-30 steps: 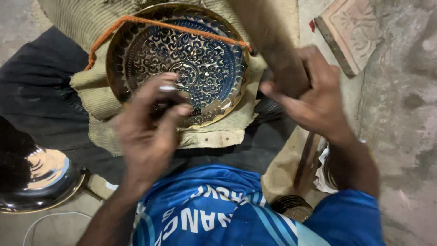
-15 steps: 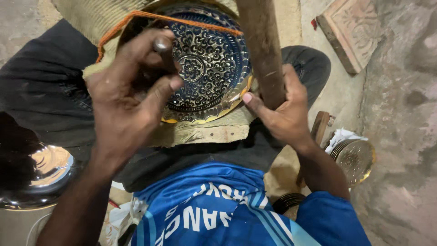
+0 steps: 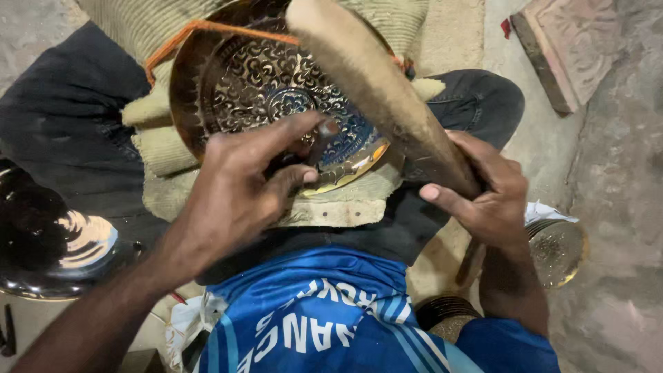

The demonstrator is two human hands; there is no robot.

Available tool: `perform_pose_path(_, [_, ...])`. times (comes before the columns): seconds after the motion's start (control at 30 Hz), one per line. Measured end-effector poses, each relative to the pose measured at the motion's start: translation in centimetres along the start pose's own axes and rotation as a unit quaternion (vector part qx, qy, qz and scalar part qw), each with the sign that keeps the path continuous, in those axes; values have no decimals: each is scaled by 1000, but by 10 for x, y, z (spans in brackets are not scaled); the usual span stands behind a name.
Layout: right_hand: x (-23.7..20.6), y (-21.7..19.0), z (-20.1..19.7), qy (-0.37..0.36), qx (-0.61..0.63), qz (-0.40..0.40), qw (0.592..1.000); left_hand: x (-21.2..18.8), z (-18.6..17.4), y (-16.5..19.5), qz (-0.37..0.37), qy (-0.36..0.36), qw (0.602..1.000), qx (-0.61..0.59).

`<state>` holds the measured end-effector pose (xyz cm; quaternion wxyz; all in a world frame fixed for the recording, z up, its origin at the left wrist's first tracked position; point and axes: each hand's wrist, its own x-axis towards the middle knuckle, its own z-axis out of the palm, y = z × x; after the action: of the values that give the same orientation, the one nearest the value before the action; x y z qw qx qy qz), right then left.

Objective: The person uses a metal punch and a wooden mallet to emboss a decorative pattern into a brass plate. The plate is held steady on a cushioned surface while the person repeatedly strikes the punch to create raised floral designs.

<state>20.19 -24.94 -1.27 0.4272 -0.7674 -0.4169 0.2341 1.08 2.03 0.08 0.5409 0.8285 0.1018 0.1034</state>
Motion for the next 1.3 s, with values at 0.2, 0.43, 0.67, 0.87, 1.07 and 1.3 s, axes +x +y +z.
perform_pose_path(0.2, [12, 5, -21, -36, -51, -30, 998, -6, 5, 7, -39, -3, 999, 32])
perform_pose_path(0.43, [41, -34, -16, -25, 93, 1, 995, -13, 4, 9, -29, 24, 999, 20])
perform_pose_path(0.67, [48, -34, -26, -123, 59, -60, 989, -17, -1, 12, -46, 27, 998, 27])
perform_pose_path(0.87, [52, -15, -30, -188, 1, 16, 982, -21, 1, 4, -22, 36, 999, 28])
perform_pose_path(1.07, [52, -19, -22, -187, 56, -62, 979, -23, 1, -1, -44, 17, 998, 35])
perform_pose_path(1.3, [47, -27, -20, -209, -29, -44, 976, -20, 0, 2, -52, 16, 998, 39])
